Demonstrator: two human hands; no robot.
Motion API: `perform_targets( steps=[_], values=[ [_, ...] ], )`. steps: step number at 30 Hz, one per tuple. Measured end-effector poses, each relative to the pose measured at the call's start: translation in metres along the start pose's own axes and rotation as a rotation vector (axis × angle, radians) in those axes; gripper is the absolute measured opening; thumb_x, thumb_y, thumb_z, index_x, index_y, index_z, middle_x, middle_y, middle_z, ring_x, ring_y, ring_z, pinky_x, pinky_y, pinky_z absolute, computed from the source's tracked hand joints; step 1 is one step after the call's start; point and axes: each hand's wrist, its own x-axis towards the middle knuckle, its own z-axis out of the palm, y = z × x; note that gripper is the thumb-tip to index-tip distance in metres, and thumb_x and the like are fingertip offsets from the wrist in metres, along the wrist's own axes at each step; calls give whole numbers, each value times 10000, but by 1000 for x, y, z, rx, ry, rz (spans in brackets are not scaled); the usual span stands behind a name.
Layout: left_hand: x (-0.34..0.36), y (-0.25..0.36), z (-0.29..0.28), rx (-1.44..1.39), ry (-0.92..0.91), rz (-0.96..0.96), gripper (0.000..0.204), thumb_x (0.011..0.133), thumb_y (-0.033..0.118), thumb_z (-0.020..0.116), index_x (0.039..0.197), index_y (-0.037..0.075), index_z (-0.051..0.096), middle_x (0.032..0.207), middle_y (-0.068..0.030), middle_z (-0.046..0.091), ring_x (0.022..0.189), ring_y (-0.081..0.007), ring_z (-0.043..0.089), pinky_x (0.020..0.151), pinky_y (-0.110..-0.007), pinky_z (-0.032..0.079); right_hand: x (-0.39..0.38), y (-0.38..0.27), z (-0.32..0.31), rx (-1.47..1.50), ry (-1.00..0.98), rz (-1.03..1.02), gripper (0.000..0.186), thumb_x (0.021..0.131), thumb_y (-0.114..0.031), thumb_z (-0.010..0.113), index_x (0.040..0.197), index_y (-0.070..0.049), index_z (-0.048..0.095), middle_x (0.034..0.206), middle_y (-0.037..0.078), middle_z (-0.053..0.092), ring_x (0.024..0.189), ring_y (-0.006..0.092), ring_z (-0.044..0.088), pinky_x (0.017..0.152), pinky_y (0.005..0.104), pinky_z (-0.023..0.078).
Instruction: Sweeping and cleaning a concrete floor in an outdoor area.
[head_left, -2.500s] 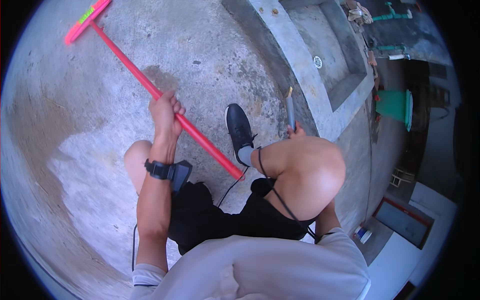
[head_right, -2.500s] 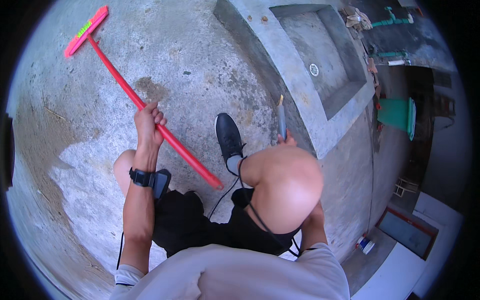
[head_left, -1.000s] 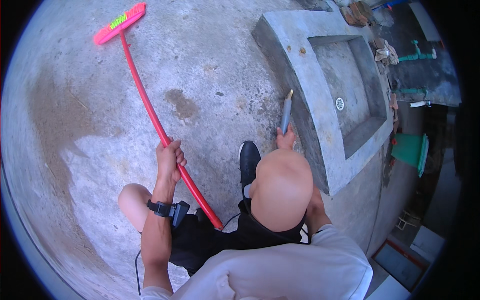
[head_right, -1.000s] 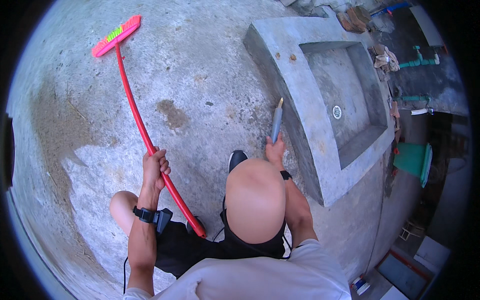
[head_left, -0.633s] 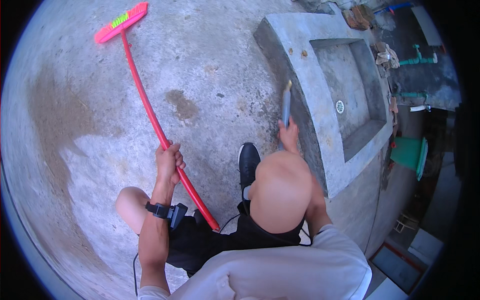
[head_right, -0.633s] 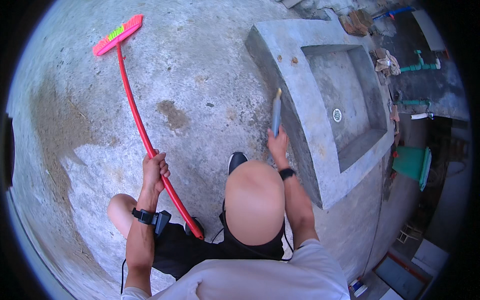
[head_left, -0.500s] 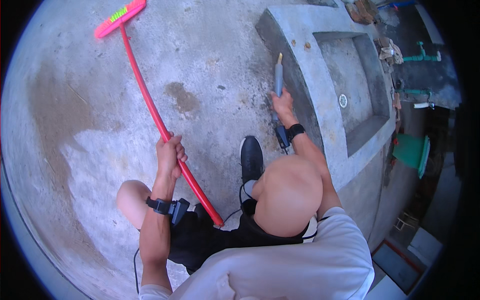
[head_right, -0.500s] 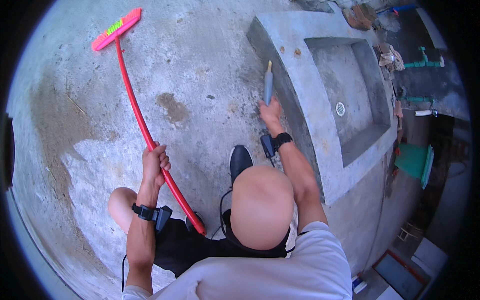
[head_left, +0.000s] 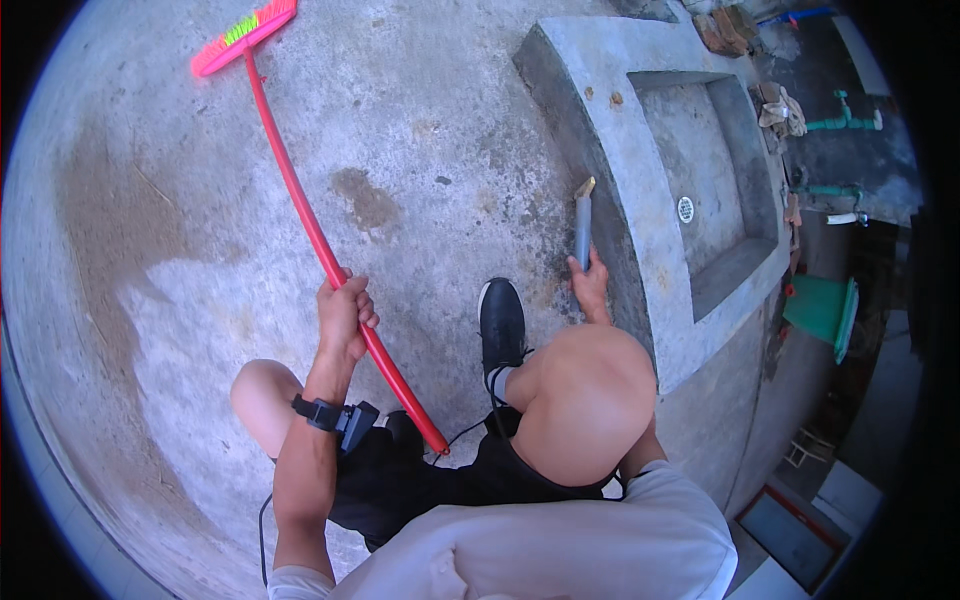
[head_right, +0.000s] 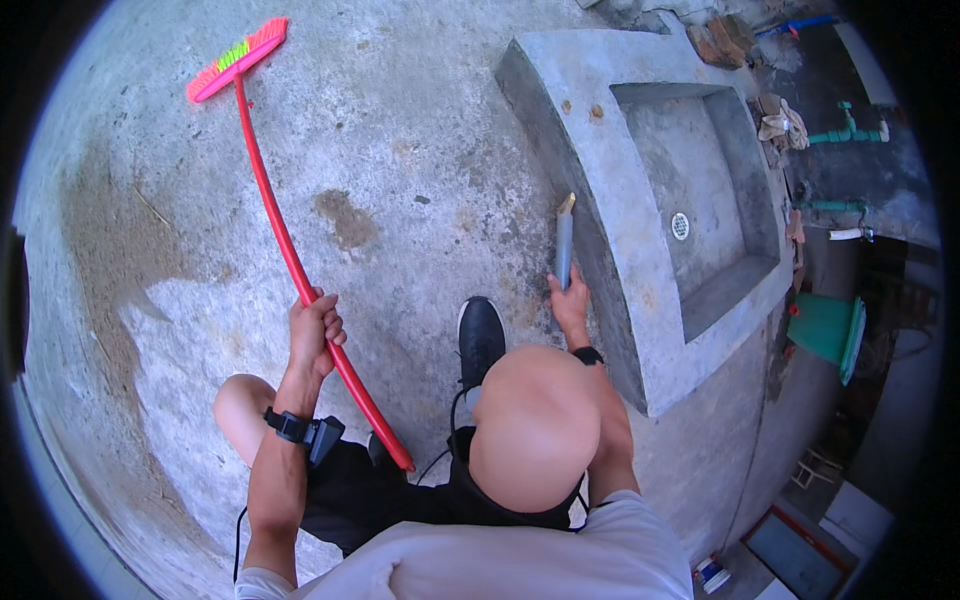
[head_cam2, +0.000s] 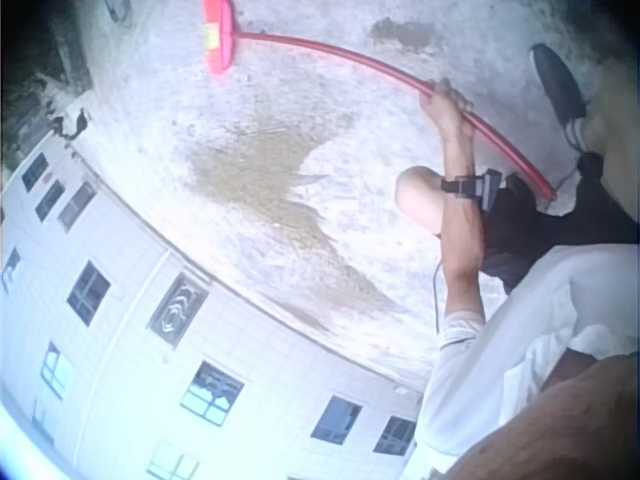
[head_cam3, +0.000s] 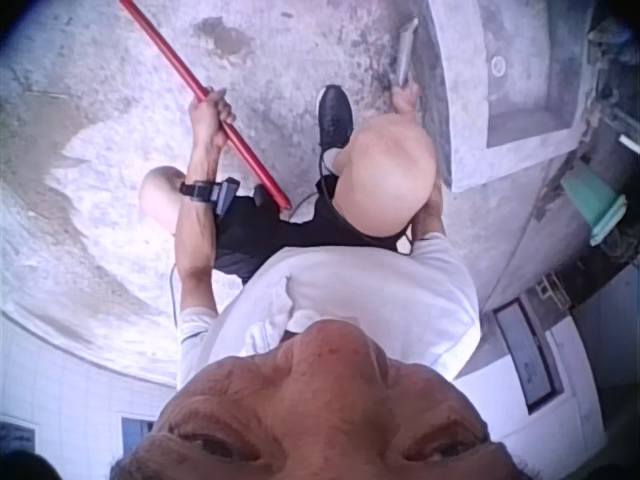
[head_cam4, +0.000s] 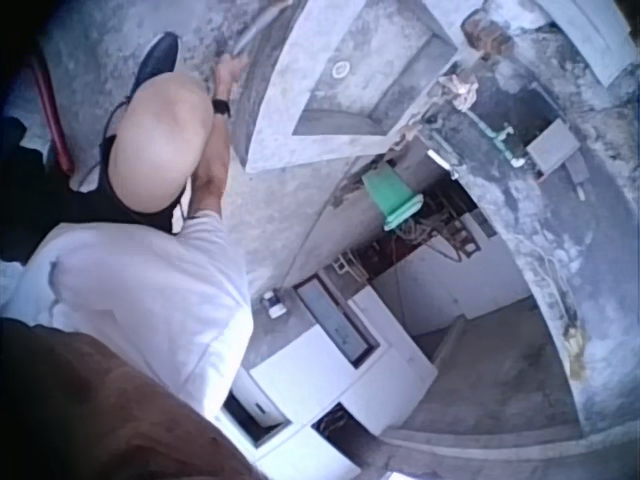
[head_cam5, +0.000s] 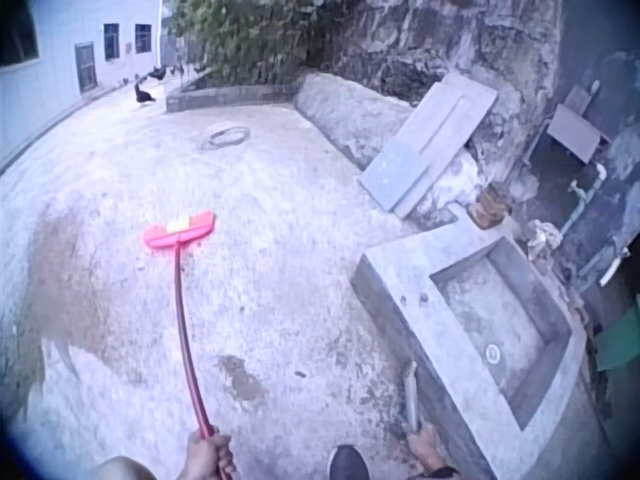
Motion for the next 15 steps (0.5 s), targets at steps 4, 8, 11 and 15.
perform_targets(
  steps=[4,8,11,15],
  values=[
    [1,2,3,22,8,-16,184,834,28,526,906,127,388,538,22,347,375,-89,336,348,-248,308,33,-24,-12,-40,-104,-59,366,842,-107,636,1174,6,530,634,33,547,417,115,502,387,284,423],
    [-3,-1,3,-3,-15,-3,191,831,28,529,912,129,387,542,21,347,378,-90,337,349,-252,310,25,-48,4,18,-52,17,347,846,-125,636,1140,32,540,600,45,550,429,125,529,387,293,423],
    [-2,2,7,-21,1,-31,195,828,27,533,911,128,387,540,23,342,379,-88,330,346,-247,303,5,-50,-3,-74,-36,-70,342,844,-130,640,1137,20,549,612,61,567,438,132,546,393,299,434],
    [1,-3,-1,2,-4,-3,195,829,23,531,904,131,386,532,27,339,371,-84,322,338,-245,297,47,-63,9,-64,-3,-92,323,829,-151,660,1103,-5,570,630,68,575,441,136,546,399,304,445]
  ],
)
